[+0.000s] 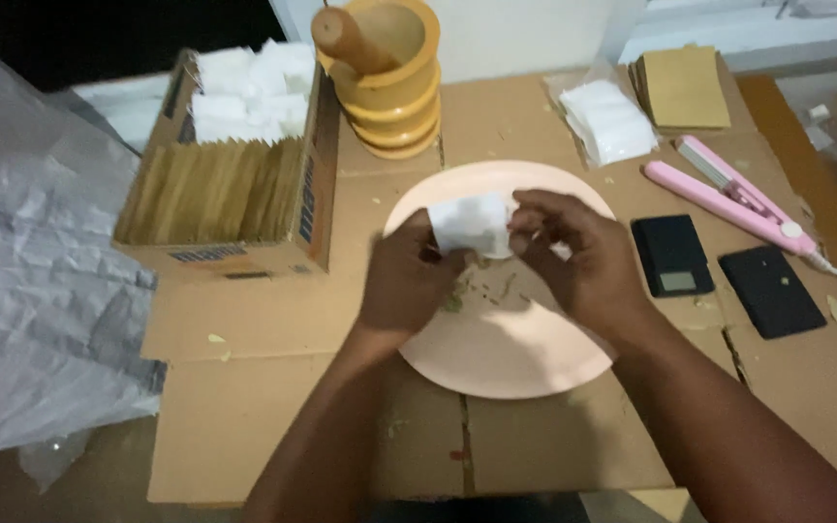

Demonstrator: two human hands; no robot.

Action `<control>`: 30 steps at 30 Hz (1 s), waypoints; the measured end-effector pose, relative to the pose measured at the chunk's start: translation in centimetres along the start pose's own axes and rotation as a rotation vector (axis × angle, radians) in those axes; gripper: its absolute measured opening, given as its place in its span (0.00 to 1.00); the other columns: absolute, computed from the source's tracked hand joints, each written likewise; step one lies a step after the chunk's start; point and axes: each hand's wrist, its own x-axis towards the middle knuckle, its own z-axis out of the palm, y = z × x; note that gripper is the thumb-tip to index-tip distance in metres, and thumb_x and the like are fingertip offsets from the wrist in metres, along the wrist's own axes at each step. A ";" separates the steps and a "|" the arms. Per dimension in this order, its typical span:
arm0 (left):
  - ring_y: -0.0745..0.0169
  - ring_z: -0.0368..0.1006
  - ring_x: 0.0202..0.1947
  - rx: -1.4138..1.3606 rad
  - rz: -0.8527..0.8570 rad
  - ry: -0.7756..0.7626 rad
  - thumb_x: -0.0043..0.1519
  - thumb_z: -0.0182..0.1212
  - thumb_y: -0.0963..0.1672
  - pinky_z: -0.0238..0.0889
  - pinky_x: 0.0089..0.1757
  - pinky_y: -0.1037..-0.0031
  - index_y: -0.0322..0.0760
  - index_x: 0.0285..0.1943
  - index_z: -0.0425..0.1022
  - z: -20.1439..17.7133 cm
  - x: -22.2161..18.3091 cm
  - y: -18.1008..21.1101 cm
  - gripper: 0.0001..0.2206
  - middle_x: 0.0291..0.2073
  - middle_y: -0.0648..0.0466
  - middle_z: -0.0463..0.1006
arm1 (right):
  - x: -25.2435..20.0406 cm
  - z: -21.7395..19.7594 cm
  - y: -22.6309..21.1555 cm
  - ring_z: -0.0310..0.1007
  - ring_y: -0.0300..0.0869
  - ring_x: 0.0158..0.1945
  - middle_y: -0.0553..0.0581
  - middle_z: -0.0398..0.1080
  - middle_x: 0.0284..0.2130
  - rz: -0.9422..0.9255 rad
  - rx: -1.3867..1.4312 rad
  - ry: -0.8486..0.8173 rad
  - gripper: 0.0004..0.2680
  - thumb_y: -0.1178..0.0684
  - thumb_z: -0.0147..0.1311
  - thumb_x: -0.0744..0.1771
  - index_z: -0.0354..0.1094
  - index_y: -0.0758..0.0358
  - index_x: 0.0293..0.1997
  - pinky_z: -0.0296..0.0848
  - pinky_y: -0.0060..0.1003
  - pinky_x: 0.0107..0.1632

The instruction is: Filling small white bags with loose green herbs using a spoon and sealing them with a pink heat sealer

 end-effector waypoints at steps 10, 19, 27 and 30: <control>0.64 0.77 0.32 0.179 0.074 0.113 0.54 0.63 0.45 0.70 0.35 0.70 0.40 0.46 0.81 -0.5 0.4 -0.8 0.12 0.34 0.59 0.84 | 0.6 -9.1 -0.1 0.72 0.48 0.50 0.65 0.73 0.50 -0.028 -0.399 0.142 0.08 0.67 0.52 0.71 0.69 0.72 0.56 0.73 0.40 0.49; 0.63 0.76 0.35 0.135 0.075 0.137 0.55 0.63 0.43 0.69 0.38 0.71 0.41 0.50 0.80 -0.1 0.2 -0.6 0.13 0.38 0.58 0.84 | -7.1 -13.5 -0.3 0.75 0.61 0.44 0.67 0.77 0.42 -0.083 -0.957 -0.041 0.09 0.65 0.56 0.62 0.76 0.71 0.45 0.70 0.54 0.46; 0.70 0.67 0.31 0.092 0.006 0.153 0.54 0.65 0.41 0.64 0.37 0.77 0.43 0.50 0.80 0.2 -0.1 -0.2 0.14 0.33 0.63 0.79 | -9.5 -12.9 2.2 0.65 0.57 0.60 0.56 0.75 0.53 -0.172 -1.294 0.093 0.12 0.48 0.64 0.63 0.79 0.58 0.49 0.63 0.55 0.50; 0.69 0.62 0.29 0.169 0.025 0.146 0.55 0.65 0.41 0.59 0.36 0.78 0.42 0.43 0.79 0.0 0.2 -0.7 0.09 0.27 0.63 0.73 | -9.5 -12.9 2.2 0.64 0.57 0.62 0.57 0.75 0.54 -0.177 -1.295 0.105 0.12 0.52 0.67 0.62 0.78 0.58 0.48 0.61 0.56 0.51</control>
